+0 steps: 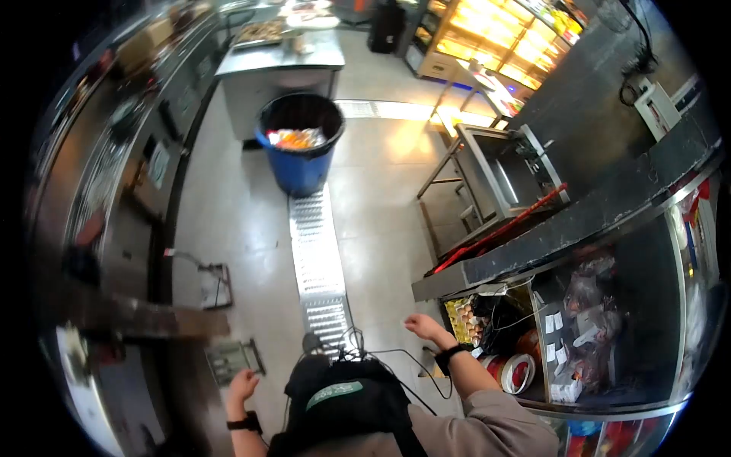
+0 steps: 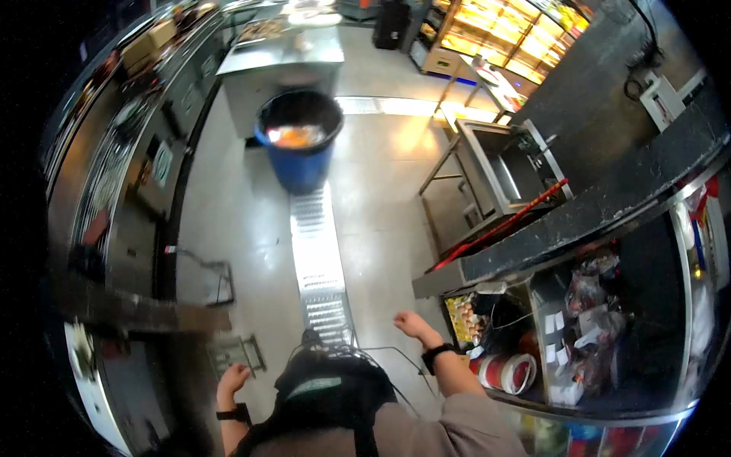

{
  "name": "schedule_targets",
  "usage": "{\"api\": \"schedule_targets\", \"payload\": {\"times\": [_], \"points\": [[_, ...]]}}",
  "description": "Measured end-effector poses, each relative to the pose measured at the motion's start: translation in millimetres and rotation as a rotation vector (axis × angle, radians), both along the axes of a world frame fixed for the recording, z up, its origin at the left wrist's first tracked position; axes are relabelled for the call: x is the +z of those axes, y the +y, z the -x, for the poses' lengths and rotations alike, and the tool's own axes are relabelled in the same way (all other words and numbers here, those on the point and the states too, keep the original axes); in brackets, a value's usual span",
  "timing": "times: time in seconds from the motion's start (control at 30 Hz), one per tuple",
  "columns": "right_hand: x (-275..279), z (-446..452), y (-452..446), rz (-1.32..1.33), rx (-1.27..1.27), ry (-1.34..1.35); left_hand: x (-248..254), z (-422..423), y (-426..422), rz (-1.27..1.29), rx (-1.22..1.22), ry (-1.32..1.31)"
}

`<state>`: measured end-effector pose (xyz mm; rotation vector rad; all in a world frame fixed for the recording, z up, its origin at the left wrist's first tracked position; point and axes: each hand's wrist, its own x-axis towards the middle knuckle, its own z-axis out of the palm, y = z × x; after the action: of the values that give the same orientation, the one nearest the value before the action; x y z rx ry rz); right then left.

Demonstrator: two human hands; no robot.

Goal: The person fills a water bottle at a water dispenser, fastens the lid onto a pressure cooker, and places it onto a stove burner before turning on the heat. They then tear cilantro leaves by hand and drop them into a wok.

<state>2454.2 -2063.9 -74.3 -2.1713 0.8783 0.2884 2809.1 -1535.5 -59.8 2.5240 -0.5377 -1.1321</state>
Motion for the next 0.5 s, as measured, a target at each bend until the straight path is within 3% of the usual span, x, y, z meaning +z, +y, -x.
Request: {"api": "schedule_targets", "payload": {"times": [0.1, 0.17, 0.23, 0.3, 0.33, 0.37, 0.4, 0.47, 0.5], "points": [[10.1, 23.9, -56.4, -0.072, -0.302, 0.039, 24.6, -99.7, -152.6, 0.079, -0.186, -0.037], [8.4, 75.5, -43.9, -0.154, -0.573, 0.057, 54.8, -136.1, -274.4, 0.095, -0.340, -0.054], [-1.2, 86.9, -66.2, 0.006, -0.602, -0.077, 65.4, -156.6, -381.4, 0.100, -0.508, -0.039], [-18.0, 95.4, -84.1, -0.170, -0.721, 0.032, 59.8, -181.7, -475.3, 0.141, -0.688, -0.055], [-62.8, 114.1, -89.1, -0.101, -0.694, -0.116, 54.5, -190.2, -511.5, 0.155, -0.782, -0.084], [-83.4, 120.9, -92.3, -0.422, -1.041, -0.150, 64.6, -193.0, -561.5, 0.167, -0.850, -0.090], [-74.7, 111.4, -109.1, -0.547, -1.186, -0.192, 75.4, -193.1, -603.4, 0.179, -0.933, -0.080], [-114.3, 114.8, -166.0, -0.797, -1.240, -0.253, 115.6, -194.1, -676.0, 0.217, -0.778, -0.045], [-116.1, 97.2, -219.6, -0.789, -1.213, -0.267, 132.0, -197.2, -708.3, 0.248, -0.673, 0.034]]}}
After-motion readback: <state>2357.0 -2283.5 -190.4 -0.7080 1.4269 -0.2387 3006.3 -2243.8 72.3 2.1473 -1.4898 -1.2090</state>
